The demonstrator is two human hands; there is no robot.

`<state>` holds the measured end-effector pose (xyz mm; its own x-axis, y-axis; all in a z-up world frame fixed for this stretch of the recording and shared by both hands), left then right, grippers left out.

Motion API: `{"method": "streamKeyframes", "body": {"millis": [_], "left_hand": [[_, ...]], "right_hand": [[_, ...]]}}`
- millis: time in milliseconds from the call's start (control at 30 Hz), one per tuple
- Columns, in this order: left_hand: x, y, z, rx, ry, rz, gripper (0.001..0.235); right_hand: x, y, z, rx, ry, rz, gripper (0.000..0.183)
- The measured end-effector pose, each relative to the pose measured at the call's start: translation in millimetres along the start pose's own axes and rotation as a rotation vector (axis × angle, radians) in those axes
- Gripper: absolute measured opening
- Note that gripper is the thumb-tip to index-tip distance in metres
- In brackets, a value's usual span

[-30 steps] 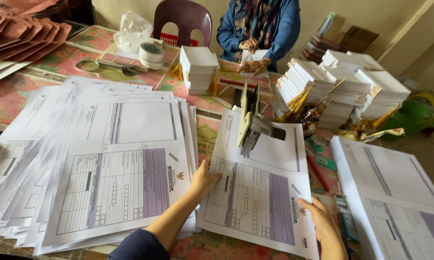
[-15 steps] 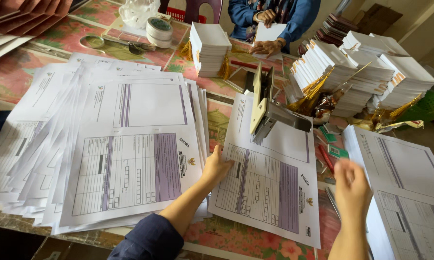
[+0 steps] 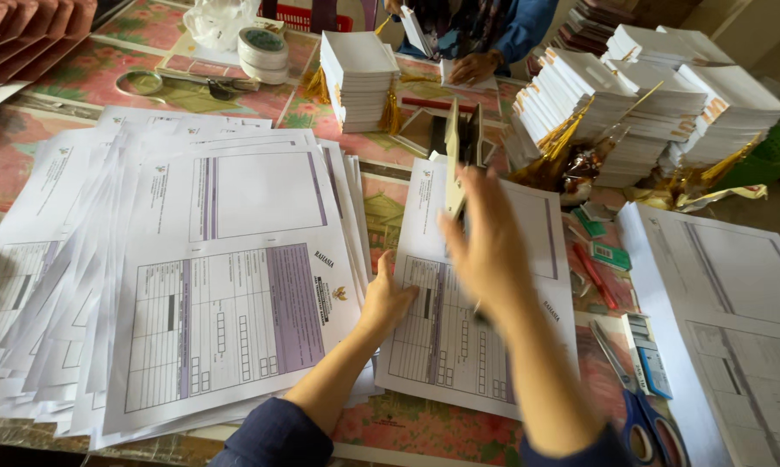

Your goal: The person repeatedly picks up sheets of paper, aligns them, and staples them using a manual stapler. The stapled sheets are placed into a growing stack on the table.

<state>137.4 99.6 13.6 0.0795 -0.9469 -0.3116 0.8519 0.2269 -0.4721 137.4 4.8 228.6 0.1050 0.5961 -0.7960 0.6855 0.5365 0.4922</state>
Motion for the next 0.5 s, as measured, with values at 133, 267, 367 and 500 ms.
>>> {"method": "streamKeyframes", "body": {"millis": [133, 267, 367, 500], "left_hand": [[10, 28, -14, -0.007, 0.033, 0.007, 0.072], [22, 62, -42, -0.034, 0.061, 0.017, 0.059], [27, 93, -48, 0.006, 0.145, 0.034, 0.051], [-11, 91, -48, 0.047, 0.115, 0.069, 0.064]], "right_hand": [[50, -42, 4, -0.177, -0.363, 0.098, 0.048], [9, -13, 18, -0.088, -0.062, -0.017, 0.037], [-17, 26, 30, 0.336, 0.049, -0.319, 0.062], [-11, 28, 33, 0.427, 0.062, -0.428, 0.059]]}}
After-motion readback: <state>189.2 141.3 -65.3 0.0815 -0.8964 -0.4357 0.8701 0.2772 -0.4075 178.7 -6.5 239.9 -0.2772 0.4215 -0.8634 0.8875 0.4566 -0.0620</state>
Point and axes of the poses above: each hand's wrist, its own y-axis towards the middle knuckle, its own x-axis out of the palm, z = x × y, the point moved 10 cm from there along y, towards the middle knuckle, and after that the axes turned 11 degrees about -x, right-handed, at the moved point
